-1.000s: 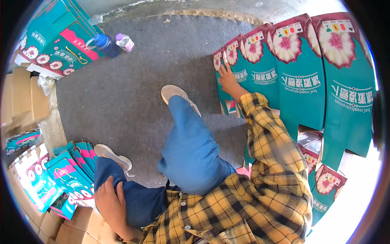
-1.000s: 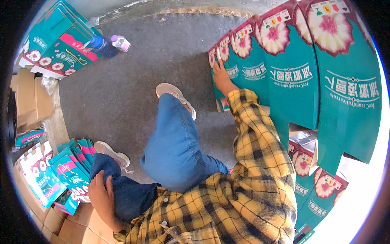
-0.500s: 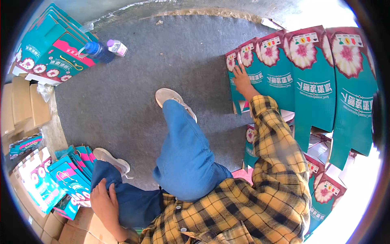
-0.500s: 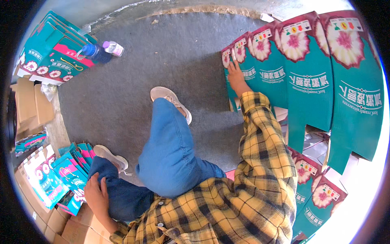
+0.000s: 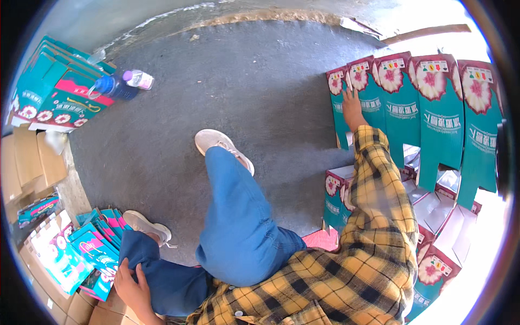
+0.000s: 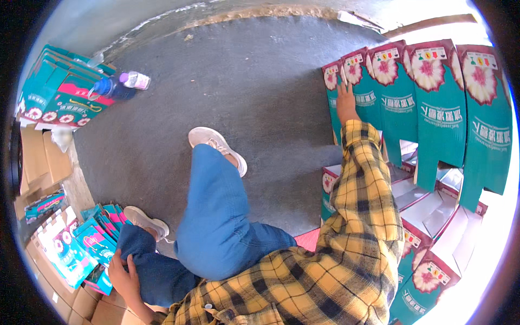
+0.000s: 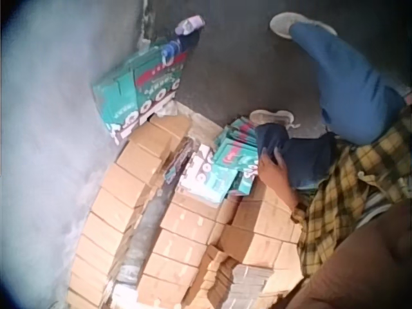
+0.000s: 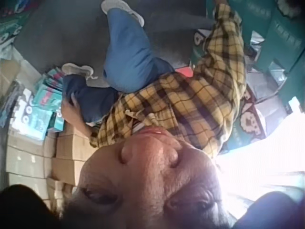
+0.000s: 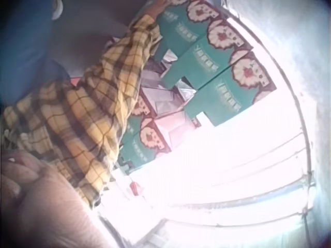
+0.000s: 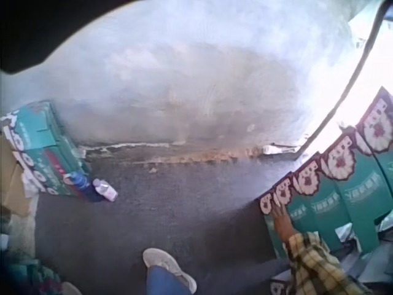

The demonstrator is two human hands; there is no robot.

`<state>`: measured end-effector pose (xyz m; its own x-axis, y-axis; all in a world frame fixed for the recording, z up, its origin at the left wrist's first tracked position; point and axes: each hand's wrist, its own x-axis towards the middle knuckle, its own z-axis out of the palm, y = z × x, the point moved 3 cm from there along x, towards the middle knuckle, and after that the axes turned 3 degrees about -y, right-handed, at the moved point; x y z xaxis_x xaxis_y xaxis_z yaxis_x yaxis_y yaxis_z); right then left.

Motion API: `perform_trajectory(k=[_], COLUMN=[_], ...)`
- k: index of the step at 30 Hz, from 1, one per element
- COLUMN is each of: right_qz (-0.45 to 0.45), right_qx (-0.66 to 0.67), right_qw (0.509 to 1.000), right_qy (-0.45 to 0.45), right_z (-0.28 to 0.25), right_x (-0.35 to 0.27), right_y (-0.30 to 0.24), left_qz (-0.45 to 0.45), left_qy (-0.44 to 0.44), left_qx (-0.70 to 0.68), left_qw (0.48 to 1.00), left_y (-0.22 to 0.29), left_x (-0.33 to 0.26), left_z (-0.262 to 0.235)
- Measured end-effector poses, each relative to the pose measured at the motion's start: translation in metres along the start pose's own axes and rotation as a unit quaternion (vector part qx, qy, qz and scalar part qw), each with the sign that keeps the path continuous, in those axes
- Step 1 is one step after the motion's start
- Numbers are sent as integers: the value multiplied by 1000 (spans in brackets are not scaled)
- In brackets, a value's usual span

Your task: The person assembles cardboard packaging boxes by picking flattened cartons from a stack, folding and tucking their flaps into shape by hand, and stacking the assembled boxes.

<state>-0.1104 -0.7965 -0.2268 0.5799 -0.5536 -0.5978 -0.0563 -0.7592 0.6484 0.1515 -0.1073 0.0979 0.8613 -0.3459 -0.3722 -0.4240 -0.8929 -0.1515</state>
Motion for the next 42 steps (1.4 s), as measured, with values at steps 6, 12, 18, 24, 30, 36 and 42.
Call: perform_trajectory(k=[6, 12, 18, 24, 30, 36, 42], right_qz=[14, 81, -70, -195, -443, -721, -642], right_qx=[-2, 42, 369, 540, 325, 268, 149], right_qw=[999, 995, 927, 801, 787, 638, 710], right_qy=[45, 39, 8, 169, 281, 50, 250], right_z=[13, 42, -141, -306, -532, -608, -566], right_x=[-10, -49, -13, -25, -207, -513, -514], right_y=[23, 42, -42, -75, -183, -195, -178], left_qz=[2, 35, -47, -80, -149, -132, -26], left_qy=[-3, 23, 67, 305, 335, 396, 494], left_qx=[20, -21, -45, -94, -185, -249, -450], left_qw=[1000, 999, 996, 944, 912, 874, 744], left_y=[-9, 10, -39, -55, -29, -21, -48], left_x=[2, 14, -49, -109, -229, -264, -257], left_z=[5, 15, 2, -8, 5, 9, 41])
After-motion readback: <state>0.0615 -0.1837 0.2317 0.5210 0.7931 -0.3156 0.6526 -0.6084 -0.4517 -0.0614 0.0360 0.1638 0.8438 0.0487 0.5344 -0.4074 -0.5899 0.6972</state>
